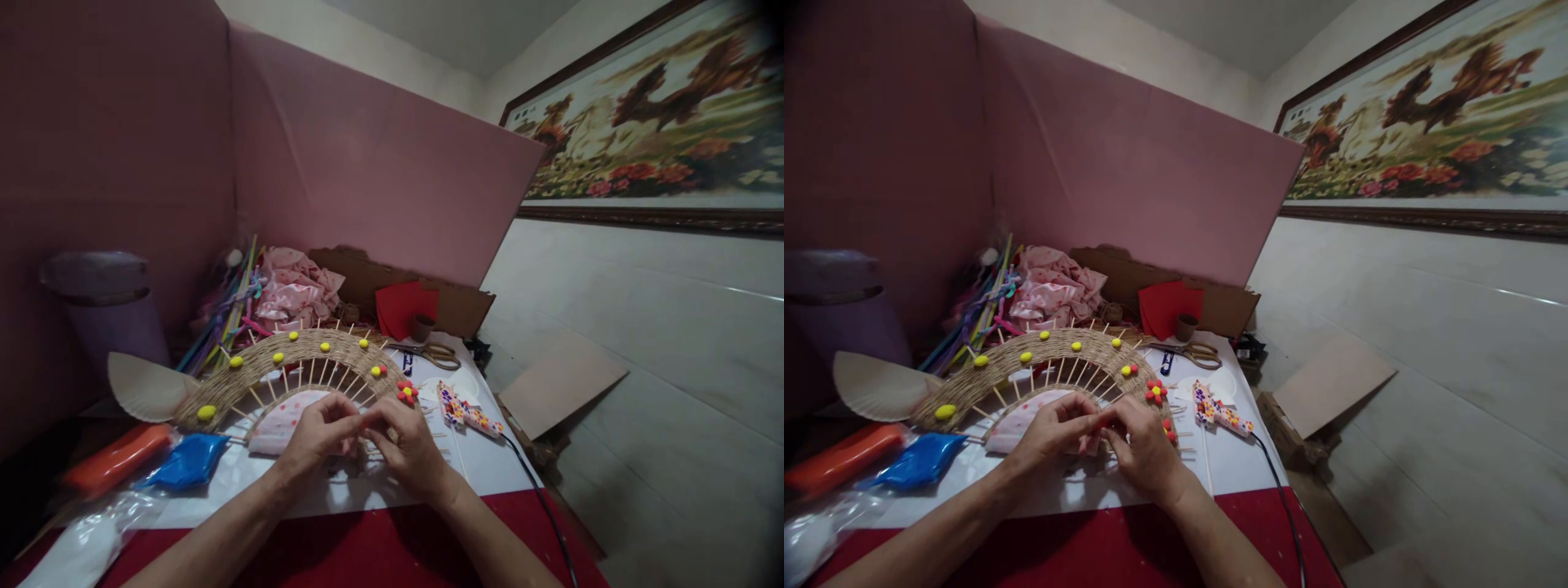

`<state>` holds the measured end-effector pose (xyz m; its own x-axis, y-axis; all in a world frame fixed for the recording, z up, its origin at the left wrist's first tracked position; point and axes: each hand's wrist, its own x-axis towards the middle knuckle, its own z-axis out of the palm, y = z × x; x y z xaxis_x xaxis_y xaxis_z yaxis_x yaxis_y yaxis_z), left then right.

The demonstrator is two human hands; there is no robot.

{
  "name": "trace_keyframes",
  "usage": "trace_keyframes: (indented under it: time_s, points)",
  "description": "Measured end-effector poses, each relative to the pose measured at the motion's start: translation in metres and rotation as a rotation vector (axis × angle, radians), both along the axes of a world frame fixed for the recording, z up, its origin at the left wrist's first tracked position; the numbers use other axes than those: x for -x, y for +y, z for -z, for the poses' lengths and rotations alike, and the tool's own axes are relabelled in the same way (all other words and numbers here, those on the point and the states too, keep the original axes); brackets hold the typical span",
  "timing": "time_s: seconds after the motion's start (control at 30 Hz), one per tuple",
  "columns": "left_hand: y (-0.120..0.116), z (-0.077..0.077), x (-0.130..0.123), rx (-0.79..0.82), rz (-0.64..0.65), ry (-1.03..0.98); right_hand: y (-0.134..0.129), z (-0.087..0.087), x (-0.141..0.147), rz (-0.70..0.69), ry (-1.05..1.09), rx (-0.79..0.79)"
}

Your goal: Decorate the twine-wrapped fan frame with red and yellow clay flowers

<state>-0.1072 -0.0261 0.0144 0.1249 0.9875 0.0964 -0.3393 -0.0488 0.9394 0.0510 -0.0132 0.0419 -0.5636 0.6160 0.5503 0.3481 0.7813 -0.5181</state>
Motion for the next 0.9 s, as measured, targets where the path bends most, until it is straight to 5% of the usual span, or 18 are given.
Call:
trace_keyframes:
  time_s: [0.4, 0.53, 0.63, 0.77, 0.9]
  points:
    - [-0.0016, -0.0049, -0.0045, 0.055, -0.066, 0.016, -0.0002, 0.0044, -0.0002, -0.019, -0.025, -0.024]
    - [-0.0032, -0.005, -0.0064, 0.137, -0.059, -0.116, 0.0016, 0.0061, -0.0005, -0.042, 0.048, 0.041]
    - [-0.004, -0.0061, -0.0071, 0.145, -0.042, -0.138, 0.0017, 0.0062, 0.0016, -0.057, 0.211, 0.27]
    - [-0.0016, -0.0047, -0.0046, 0.106, -0.105, -0.066, 0.0006, 0.0037, 0.0041, -0.252, 0.55, 0.902]
    - [0.0012, -0.0032, 0.0, 0.079, -0.057, -0.099, 0.0016, 0.0026, 0.0045, -0.259, 0.664, 0.959]
